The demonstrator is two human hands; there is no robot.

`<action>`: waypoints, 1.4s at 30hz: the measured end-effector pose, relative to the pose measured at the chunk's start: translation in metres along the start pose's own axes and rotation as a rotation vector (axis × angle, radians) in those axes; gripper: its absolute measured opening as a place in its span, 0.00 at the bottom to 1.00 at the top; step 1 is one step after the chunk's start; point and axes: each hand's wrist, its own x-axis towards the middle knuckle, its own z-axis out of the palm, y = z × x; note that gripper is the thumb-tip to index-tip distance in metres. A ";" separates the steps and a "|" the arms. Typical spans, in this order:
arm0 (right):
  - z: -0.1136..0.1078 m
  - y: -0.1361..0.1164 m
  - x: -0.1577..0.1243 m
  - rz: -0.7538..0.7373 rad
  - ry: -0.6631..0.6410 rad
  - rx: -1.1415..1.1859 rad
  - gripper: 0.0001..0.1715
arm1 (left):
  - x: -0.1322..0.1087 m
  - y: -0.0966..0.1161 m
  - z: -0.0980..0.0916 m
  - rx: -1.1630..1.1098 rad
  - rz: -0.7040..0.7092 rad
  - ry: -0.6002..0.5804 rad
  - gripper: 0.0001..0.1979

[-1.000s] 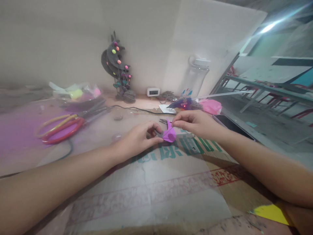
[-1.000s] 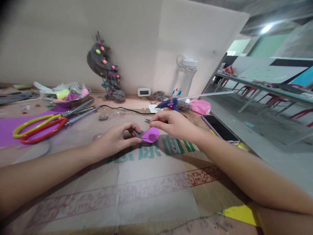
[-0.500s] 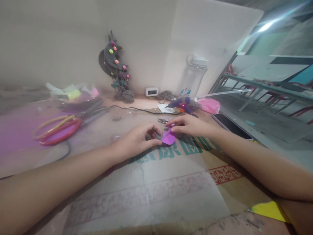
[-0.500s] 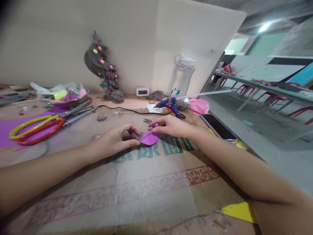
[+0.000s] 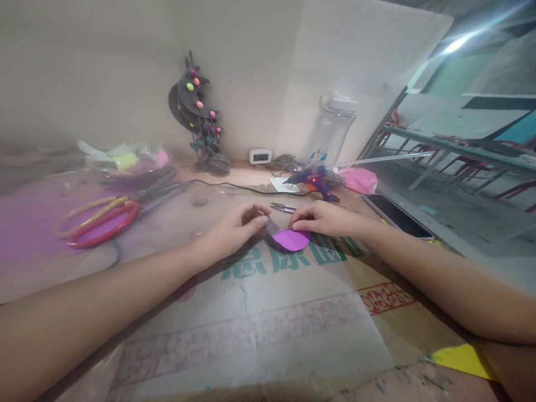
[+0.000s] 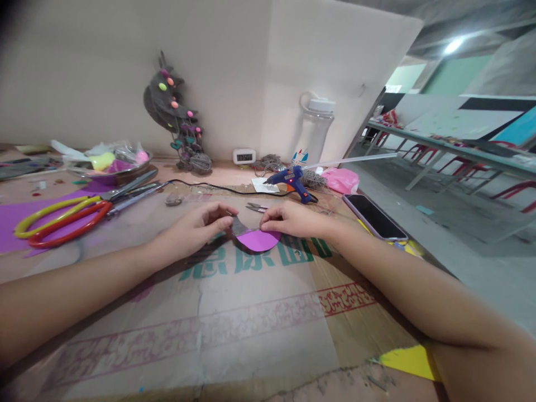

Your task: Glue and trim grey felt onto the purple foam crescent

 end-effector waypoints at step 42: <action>-0.004 -0.003 -0.003 0.057 0.081 0.086 0.13 | 0.003 0.001 -0.004 -0.032 -0.112 0.260 0.11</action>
